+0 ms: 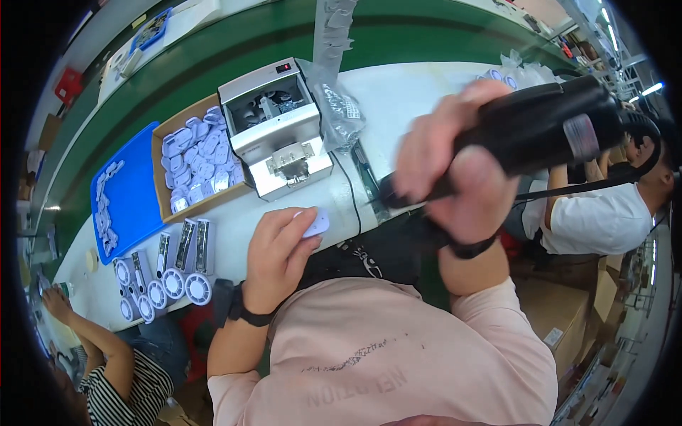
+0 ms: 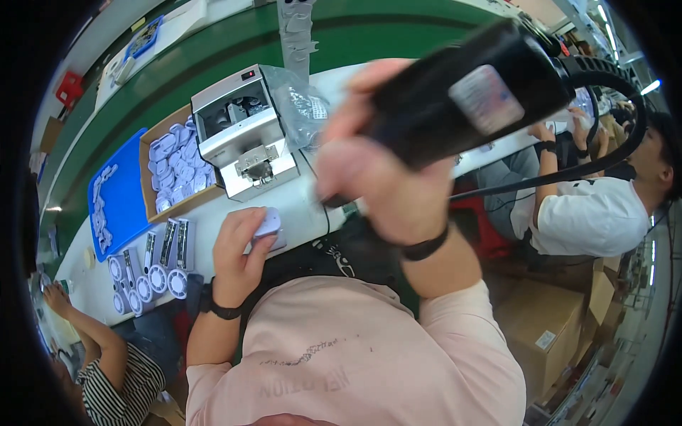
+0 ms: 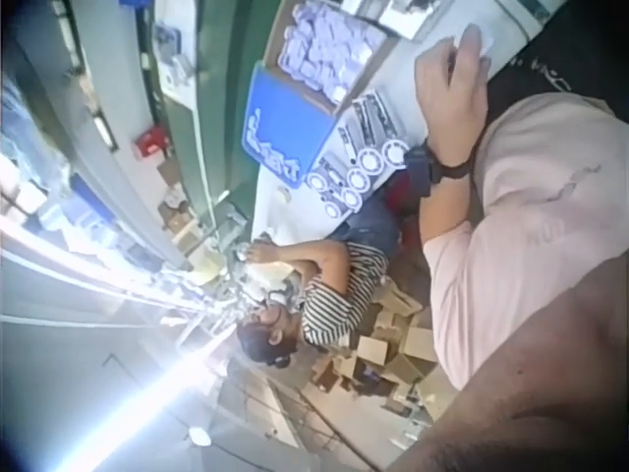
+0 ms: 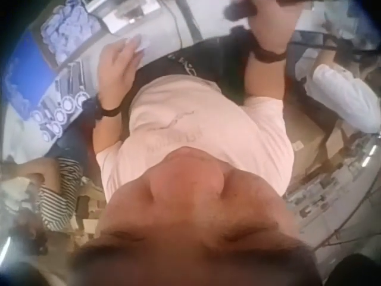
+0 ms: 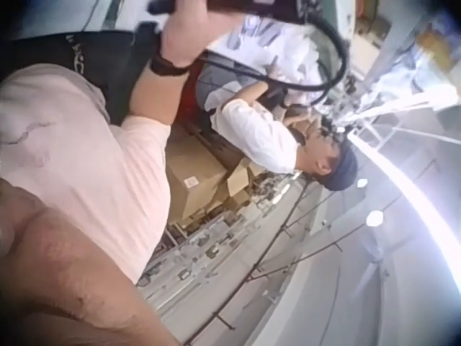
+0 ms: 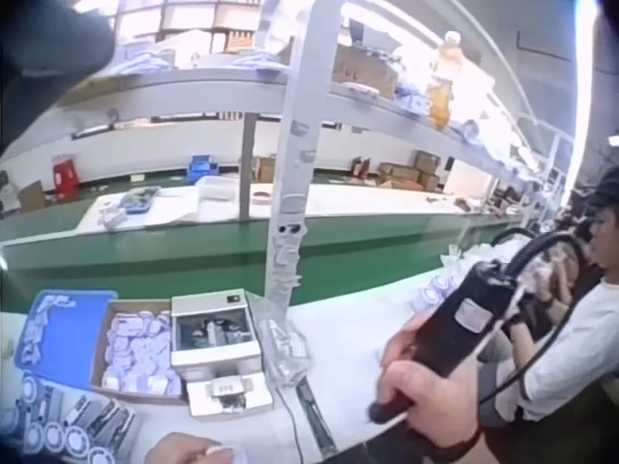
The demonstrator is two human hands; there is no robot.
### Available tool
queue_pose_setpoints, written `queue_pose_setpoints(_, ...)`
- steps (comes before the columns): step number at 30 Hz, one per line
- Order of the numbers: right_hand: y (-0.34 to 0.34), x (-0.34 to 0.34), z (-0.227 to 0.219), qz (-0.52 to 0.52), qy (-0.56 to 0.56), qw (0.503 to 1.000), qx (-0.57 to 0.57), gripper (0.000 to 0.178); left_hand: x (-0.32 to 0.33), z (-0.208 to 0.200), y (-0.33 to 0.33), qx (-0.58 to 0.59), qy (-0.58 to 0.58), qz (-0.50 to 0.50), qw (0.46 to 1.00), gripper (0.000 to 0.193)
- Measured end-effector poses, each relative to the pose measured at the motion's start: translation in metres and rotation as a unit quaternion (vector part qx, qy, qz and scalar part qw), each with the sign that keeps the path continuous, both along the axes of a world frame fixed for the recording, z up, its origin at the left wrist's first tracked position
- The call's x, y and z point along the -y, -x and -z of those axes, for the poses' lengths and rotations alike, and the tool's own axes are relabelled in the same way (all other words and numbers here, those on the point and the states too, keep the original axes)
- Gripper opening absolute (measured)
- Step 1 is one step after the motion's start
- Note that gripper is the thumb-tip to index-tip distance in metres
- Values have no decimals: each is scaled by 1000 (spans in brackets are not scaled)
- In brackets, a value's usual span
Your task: Assemble small electronic or mechanical components using a handheld electric screwdriver on a factory production line.
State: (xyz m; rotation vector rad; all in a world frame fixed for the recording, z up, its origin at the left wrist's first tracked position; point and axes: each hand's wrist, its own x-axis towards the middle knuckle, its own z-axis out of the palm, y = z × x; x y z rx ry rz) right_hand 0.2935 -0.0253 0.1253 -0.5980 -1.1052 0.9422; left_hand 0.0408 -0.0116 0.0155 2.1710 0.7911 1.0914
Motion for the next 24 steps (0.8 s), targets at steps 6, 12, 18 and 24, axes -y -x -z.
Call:
queue_pose_setpoints(6,-160,41,88,334,294,809,384,41,-5,-31,56,-420,-102,25,902,51)
queue_pose_setpoints(12,-247,101,178,425,360,642,526,54,-2,-11,68,-423,-113,-32,899,44)
queue_pose_setpoints(18,-222,111,159,427,286,742,430,54,-47,-48,95,-283,-119,-88,948,31)
queue_pose_setpoints(24,-120,91,64,412,215,787,406,52,-161,-15,61,-461,-47,-111,879,27)
